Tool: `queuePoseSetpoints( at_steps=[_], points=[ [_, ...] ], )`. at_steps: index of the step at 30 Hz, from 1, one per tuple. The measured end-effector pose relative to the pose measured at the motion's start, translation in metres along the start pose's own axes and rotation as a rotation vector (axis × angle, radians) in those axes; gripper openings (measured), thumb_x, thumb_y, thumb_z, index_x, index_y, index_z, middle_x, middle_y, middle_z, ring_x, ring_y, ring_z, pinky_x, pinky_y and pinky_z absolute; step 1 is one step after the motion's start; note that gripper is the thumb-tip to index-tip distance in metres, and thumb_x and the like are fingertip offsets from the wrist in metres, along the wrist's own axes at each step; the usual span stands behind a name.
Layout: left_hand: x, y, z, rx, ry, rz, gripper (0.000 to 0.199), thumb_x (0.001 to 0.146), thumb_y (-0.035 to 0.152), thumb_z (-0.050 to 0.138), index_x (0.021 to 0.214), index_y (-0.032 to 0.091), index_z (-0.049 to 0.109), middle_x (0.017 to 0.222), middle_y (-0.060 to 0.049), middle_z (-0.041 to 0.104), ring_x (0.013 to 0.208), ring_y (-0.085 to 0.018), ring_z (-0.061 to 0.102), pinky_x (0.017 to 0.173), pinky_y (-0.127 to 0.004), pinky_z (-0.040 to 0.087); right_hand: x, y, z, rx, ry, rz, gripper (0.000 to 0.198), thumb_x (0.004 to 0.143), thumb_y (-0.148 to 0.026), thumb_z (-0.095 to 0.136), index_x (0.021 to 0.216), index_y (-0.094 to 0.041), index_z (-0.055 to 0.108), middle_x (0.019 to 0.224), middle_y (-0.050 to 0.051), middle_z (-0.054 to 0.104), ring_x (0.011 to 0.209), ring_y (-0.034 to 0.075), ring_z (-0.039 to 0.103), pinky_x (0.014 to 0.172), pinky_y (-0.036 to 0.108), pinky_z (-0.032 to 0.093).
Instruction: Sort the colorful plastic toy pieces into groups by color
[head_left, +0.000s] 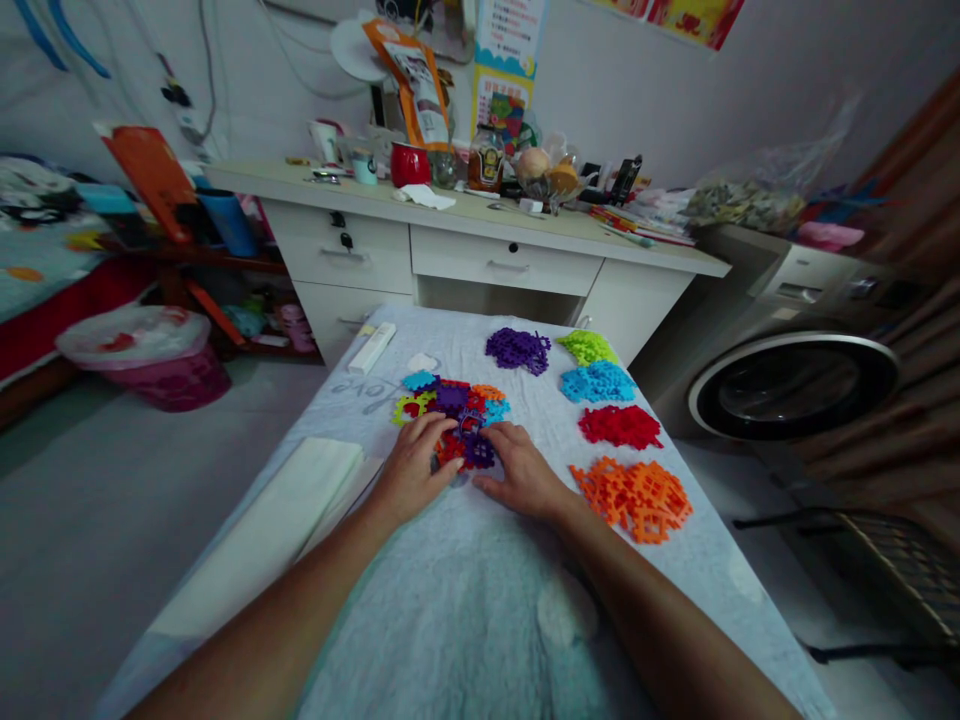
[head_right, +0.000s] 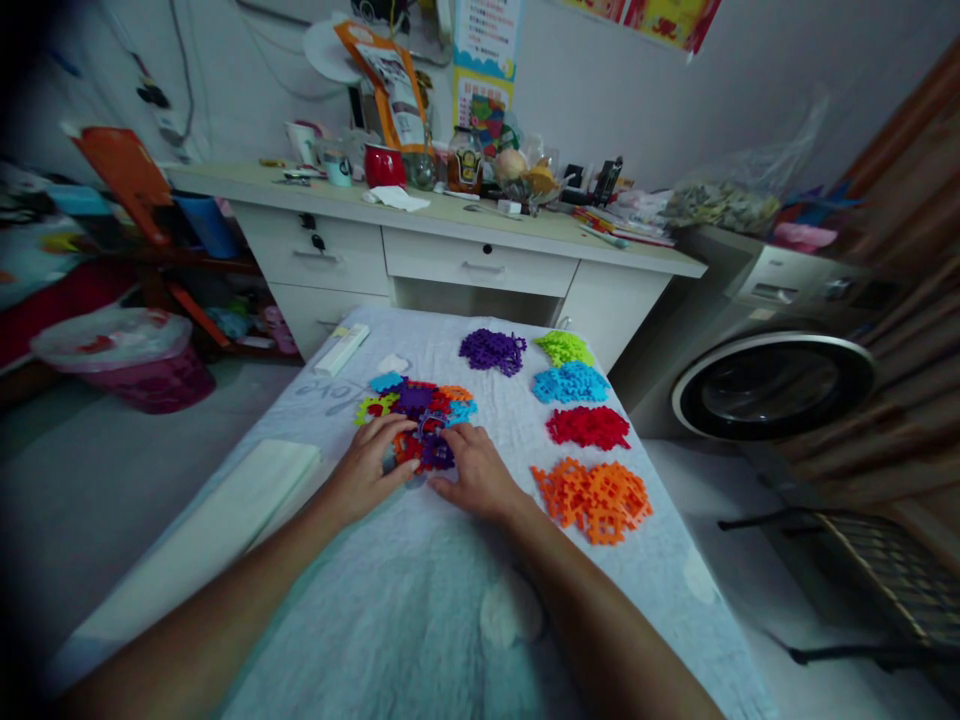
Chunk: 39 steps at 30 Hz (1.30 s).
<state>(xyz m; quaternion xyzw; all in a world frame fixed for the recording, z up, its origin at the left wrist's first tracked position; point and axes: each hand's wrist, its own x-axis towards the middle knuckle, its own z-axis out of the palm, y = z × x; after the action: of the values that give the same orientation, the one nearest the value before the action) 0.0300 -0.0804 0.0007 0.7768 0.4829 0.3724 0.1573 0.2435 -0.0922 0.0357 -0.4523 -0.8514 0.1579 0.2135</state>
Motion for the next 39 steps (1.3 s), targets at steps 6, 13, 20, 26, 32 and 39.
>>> queuePoseSetpoints(
  at_steps=[6,13,20,26,32,39],
  points=[
    [0.003,-0.003,-0.004,0.092,0.127,-0.029,0.038,0.085,0.034,0.059,0.121,0.022,0.058,0.129,-0.011,0.054,0.126,-0.030,0.049,0.110,-0.050,0.037,0.004,0.009,0.013,0.057,0.056,0.042,0.052,0.082,-0.031,0.071,0.130,-0.020,0.055,0.126,0.012,0.061,0.114,0.026,0.055,0.099,0.043,0.041],
    [0.004,-0.013,0.000,0.111,0.197,-0.140,0.035,0.087,0.030,0.049,0.120,0.021,0.058,0.124,-0.012,0.055,0.125,-0.030,0.050,0.109,-0.049,0.039,0.002,0.014,0.024,0.005,0.103,0.078,0.061,0.079,-0.047,0.074,0.129,-0.018,0.057,0.113,0.013,0.061,0.104,0.027,0.054,0.092,0.042,0.043],
    [0.004,-0.016,0.008,0.157,0.165,-0.133,0.036,0.086,0.031,0.050,0.120,0.019,0.058,0.123,-0.014,0.057,0.124,-0.032,0.050,0.108,-0.051,0.038,0.000,0.015,0.027,0.000,0.124,0.085,0.063,0.078,-0.054,0.072,0.127,-0.016,0.058,0.109,0.012,0.059,0.102,0.027,0.053,0.092,0.042,0.044],
    [0.006,-0.019,0.009,0.141,0.174,-0.163,0.034,0.085,0.031,0.051,0.117,0.021,0.058,0.123,-0.012,0.059,0.122,-0.030,0.052,0.108,-0.048,0.039,-0.001,0.014,0.024,0.067,0.173,0.050,0.053,0.079,-0.039,0.068,0.126,-0.016,0.055,0.112,0.012,0.056,0.106,0.027,0.052,0.095,0.042,0.044],
    [0.009,-0.020,0.013,0.171,0.168,-0.214,0.035,0.085,0.034,0.052,0.116,0.020,0.059,0.124,-0.012,0.059,0.122,-0.030,0.051,0.107,-0.049,0.038,-0.001,0.018,0.025,0.220,0.313,0.070,0.049,0.076,-0.025,0.063,0.123,-0.016,0.051,0.112,0.011,0.053,0.105,0.025,0.052,0.094,0.042,0.046],
    [0.023,-0.029,0.014,0.085,0.284,-0.383,0.029,0.083,0.031,0.053,0.109,0.022,0.062,0.121,-0.011,0.060,0.122,-0.029,0.050,0.109,-0.050,0.036,0.000,0.028,0.029,0.448,0.403,0.216,0.050,0.078,-0.034,0.066,0.123,-0.019,0.049,0.107,0.008,0.056,0.090,0.020,0.054,0.075,0.034,0.049]
  ],
)
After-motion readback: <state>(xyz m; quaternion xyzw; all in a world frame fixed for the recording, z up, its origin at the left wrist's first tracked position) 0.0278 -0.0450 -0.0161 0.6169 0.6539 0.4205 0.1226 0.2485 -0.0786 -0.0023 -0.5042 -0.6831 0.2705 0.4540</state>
